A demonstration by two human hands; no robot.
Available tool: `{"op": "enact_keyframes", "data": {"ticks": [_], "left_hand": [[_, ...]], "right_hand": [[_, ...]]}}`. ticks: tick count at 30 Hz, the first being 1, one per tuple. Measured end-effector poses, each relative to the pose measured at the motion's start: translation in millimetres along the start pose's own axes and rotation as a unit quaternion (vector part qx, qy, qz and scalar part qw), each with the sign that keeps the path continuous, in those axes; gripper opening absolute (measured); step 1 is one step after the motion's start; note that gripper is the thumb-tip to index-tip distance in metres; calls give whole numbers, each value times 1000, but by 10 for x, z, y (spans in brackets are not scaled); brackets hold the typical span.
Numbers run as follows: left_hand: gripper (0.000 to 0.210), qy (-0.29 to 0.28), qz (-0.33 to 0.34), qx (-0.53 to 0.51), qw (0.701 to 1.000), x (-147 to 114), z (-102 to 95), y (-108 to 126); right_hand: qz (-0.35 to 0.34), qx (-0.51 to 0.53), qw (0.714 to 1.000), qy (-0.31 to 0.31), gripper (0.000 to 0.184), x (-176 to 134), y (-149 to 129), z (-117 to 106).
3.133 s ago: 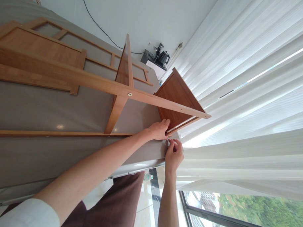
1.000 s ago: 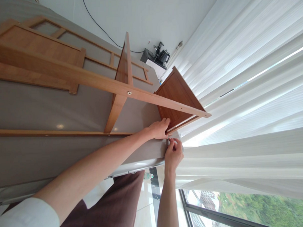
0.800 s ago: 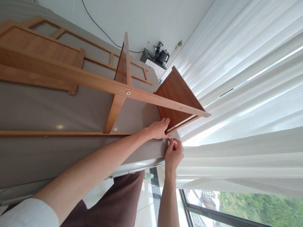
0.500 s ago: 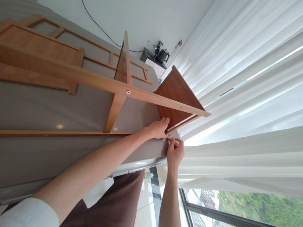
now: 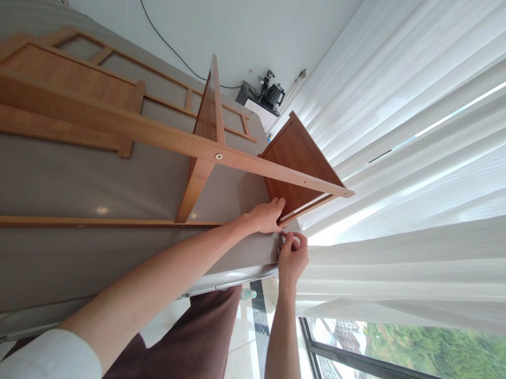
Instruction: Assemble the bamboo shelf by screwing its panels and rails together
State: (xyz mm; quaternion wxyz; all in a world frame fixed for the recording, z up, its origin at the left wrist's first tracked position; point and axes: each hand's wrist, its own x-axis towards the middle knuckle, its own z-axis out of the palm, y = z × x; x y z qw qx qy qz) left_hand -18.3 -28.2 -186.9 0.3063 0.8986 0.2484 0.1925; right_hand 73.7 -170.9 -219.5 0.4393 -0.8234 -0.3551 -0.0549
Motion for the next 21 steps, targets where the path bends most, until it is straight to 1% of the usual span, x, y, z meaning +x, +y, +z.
{"op": "enact_keyframes", "data": {"ticks": [5, 10, 21], "left_hand": [[53, 0, 2, 1, 1000, 14, 18, -16], [52, 1, 3, 4, 1000, 17, 14, -11], [50, -2, 8, 7, 1000, 5, -4, -5]], "right_hand": [[-19, -20, 1000, 12, 37, -48, -17, 4], [-43, -35, 998, 21, 33, -71, -41, 4], [-47, -29, 998, 19, 37, -76, -53, 9]]}}
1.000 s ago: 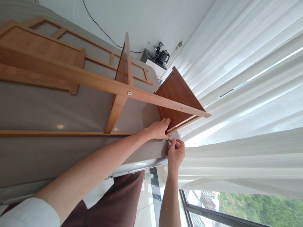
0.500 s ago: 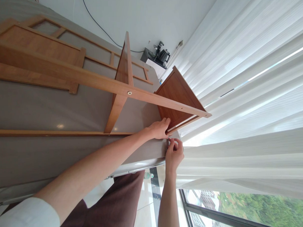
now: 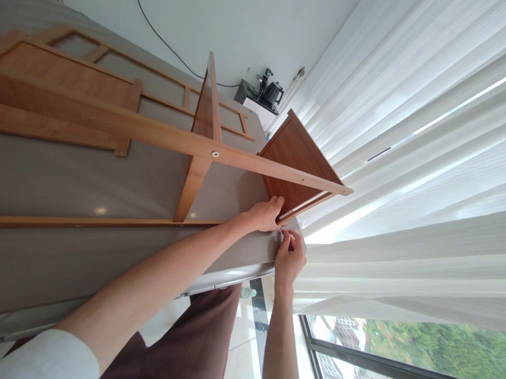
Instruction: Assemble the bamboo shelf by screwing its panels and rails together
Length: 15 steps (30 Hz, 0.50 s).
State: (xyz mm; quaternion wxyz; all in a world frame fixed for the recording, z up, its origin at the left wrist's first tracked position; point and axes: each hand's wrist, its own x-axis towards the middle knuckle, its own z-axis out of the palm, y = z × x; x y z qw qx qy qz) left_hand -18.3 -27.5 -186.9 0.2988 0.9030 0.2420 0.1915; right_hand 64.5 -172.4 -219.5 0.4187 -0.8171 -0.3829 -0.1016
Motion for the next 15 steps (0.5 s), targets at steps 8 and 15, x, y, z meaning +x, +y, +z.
{"op": "enact_keyframes", "data": {"ticks": [8, 15], "left_hand": [[49, 2, 0, 8, 1000, 9, 16, -9], [49, 3, 3, 6, 1000, 8, 8, -3]], "right_hand": [[17, 14, 1000, -1, 39, 1, 47, 18], [25, 5, 1000, -8, 39, 16, 43, 9]]}}
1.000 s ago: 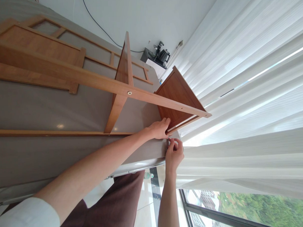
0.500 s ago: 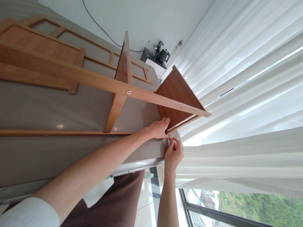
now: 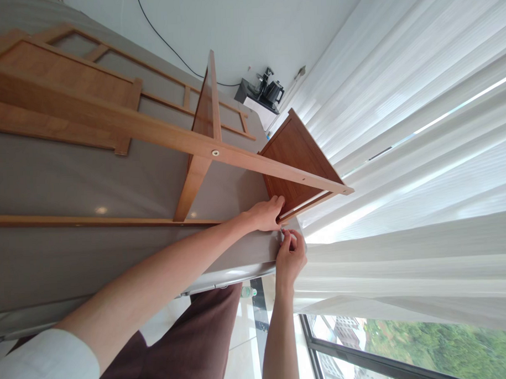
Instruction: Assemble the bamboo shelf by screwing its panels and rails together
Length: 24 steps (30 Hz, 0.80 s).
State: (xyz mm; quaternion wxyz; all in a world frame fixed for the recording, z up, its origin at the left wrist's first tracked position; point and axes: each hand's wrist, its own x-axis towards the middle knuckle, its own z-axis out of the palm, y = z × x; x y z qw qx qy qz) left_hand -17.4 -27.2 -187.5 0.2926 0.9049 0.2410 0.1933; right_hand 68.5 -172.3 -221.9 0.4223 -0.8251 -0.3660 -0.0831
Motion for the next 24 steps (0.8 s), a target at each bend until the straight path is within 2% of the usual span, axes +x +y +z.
{"op": "enact_keyframes", "data": {"ticks": [11, 24], "left_hand": [[51, 1, -7, 2, 1000, -2, 3, 4], [49, 5, -4, 2, 1000, -18, -5, 11]], "right_hand": [[-8, -17, 1000, 3, 39, 7, -42, -8], [31, 3, 999, -6, 38, 69, 18, 8]]}}
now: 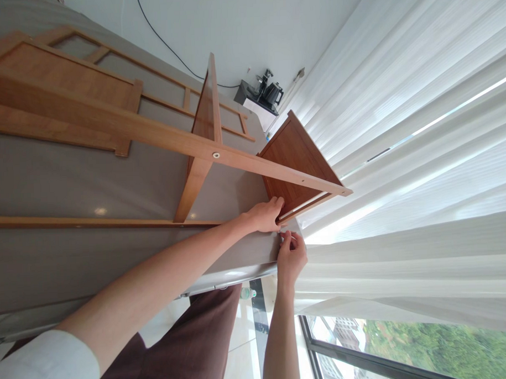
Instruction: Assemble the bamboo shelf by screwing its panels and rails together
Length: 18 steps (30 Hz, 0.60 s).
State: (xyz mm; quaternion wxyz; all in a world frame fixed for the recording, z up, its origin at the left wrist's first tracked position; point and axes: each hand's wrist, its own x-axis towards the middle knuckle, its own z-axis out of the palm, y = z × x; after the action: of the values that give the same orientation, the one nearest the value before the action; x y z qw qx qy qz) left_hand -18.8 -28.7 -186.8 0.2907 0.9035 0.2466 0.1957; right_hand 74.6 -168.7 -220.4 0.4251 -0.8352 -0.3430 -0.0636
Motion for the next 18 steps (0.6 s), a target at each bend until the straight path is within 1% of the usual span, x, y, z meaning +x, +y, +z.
{"op": "enact_keyframes", "data": {"ticks": [6, 10, 18], "left_hand": [[49, -1, 2, -1, 1000, 5, -12, -2], [49, -1, 1, -3, 1000, 14, 0, -12], [47, -3, 2, -6, 1000, 5, 18, -23]], "right_hand": [[9, 2, 1000, 10, 36, -6, -10, 5], [6, 2, 1000, 10, 37, -16, -6, 3], [-24, -11, 1000, 0, 41, -37, -5, -25]]}}
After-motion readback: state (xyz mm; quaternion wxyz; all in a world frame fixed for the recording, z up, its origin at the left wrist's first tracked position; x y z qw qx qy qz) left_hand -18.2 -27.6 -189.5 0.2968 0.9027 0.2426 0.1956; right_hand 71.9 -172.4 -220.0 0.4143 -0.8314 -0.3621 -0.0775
